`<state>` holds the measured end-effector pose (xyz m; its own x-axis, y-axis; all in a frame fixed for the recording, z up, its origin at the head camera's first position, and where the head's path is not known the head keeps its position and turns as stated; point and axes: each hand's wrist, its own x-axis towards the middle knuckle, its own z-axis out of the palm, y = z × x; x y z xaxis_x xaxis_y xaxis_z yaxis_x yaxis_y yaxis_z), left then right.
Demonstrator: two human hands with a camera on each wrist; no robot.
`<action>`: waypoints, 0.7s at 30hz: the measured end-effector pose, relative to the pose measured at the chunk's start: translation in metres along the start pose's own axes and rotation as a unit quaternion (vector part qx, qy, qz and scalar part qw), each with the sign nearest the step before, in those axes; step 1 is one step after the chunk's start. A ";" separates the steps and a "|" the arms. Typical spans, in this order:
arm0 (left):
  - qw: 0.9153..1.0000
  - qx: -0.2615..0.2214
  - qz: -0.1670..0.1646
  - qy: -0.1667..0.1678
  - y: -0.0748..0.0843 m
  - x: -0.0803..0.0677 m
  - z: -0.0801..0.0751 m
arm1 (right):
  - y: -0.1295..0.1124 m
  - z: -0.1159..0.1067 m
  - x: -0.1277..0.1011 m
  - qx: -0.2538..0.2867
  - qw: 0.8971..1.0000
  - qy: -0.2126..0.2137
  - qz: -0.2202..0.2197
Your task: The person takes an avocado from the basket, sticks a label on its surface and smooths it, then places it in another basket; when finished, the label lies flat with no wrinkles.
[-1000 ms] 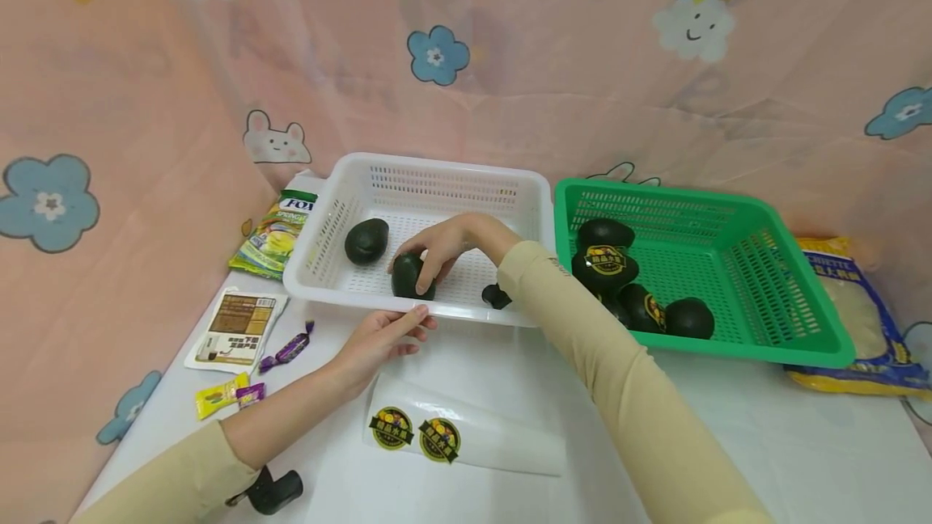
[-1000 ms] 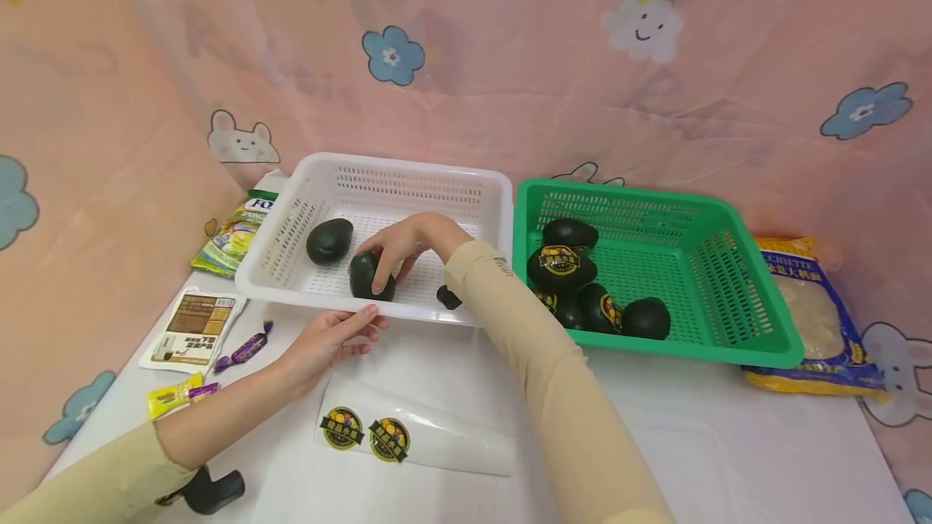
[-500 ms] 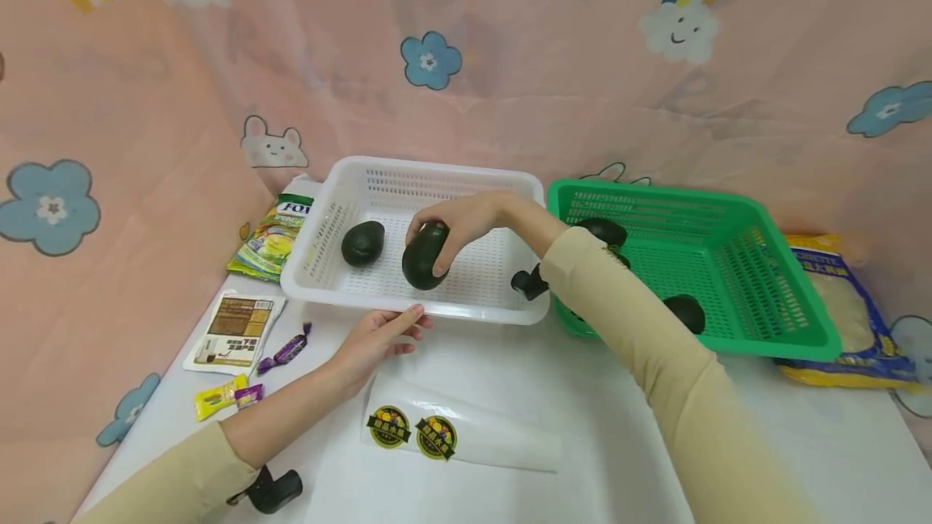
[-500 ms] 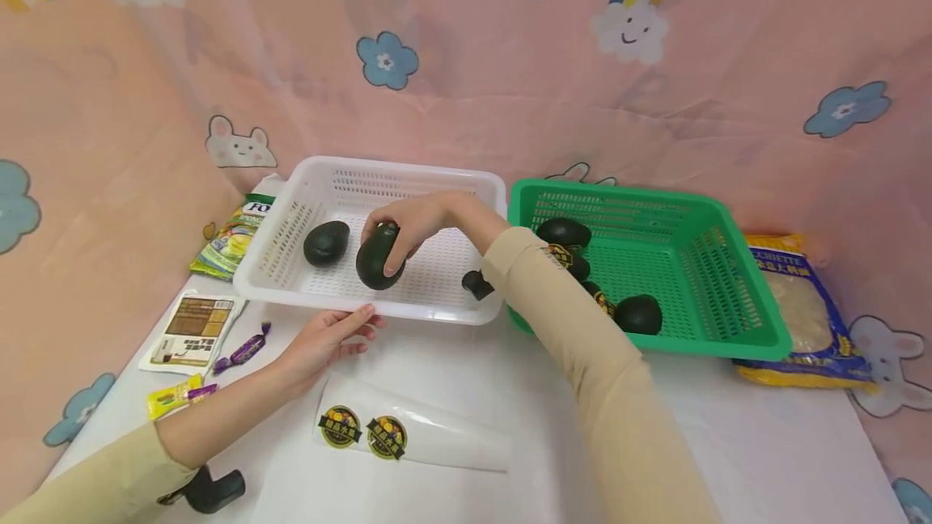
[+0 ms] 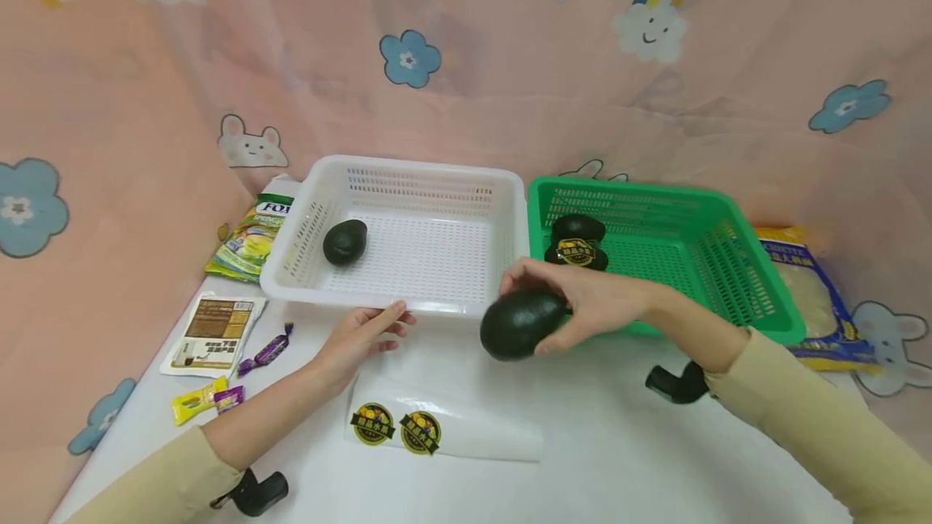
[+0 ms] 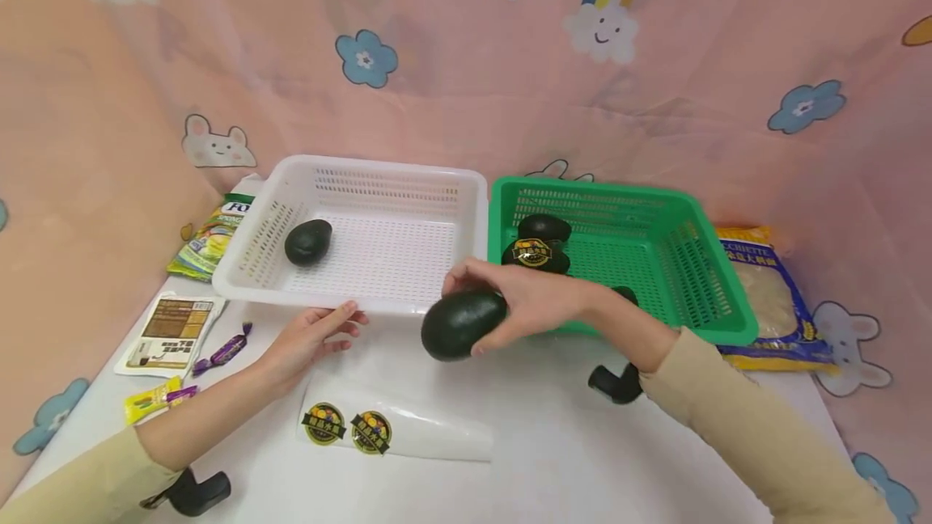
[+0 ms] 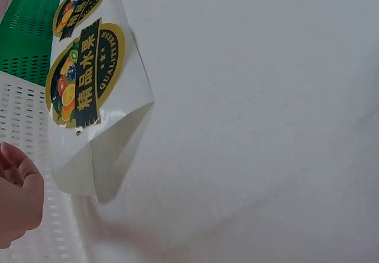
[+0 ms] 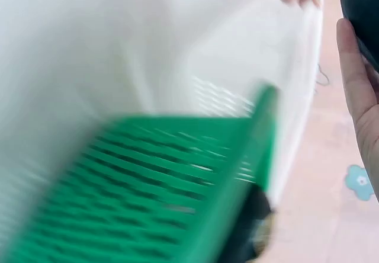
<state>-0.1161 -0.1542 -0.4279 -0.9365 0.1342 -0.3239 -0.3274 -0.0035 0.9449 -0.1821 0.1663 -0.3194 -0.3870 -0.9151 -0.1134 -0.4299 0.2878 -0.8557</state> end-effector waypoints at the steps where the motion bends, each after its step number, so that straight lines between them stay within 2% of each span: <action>1: 1.000 -0.002 -0.002 0.002 0.000 0.000 0.000 | 0.004 0.009 -0.010 0.003 1.000 0.004 0.000; 6: 1.000 -0.002 0.004 -0.001 0.000 -0.001 -0.001 | 0.033 0.052 -0.043 -0.025 0.999 0.028 0.017; 11: 1.000 -0.008 0.006 -0.004 -0.001 -0.001 0.000 | 0.063 0.083 -0.051 -0.051 0.989 0.108 0.083; 15: 1.000 -0.014 -0.006 -0.012 0.002 -0.001 0.000 | 0.083 0.096 -0.053 -0.053 0.981 0.149 0.112; 18: 0.999 -0.014 -0.019 -0.027 0.003 -0.003 -0.001 | 0.089 0.099 -0.054 -0.045 0.981 0.148 0.113; 21: 0.998 0.023 -0.016 -0.064 0.002 -0.008 0.000 | 0.089 0.098 -0.055 -0.042 0.983 0.139 0.116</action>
<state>-0.1096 -0.1552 -0.4239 -0.9008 0.2596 -0.3481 -0.3479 0.0482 0.9363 -0.1186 0.2146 -0.4385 -0.6856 -0.7127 -0.1486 -0.3645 0.5127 -0.7773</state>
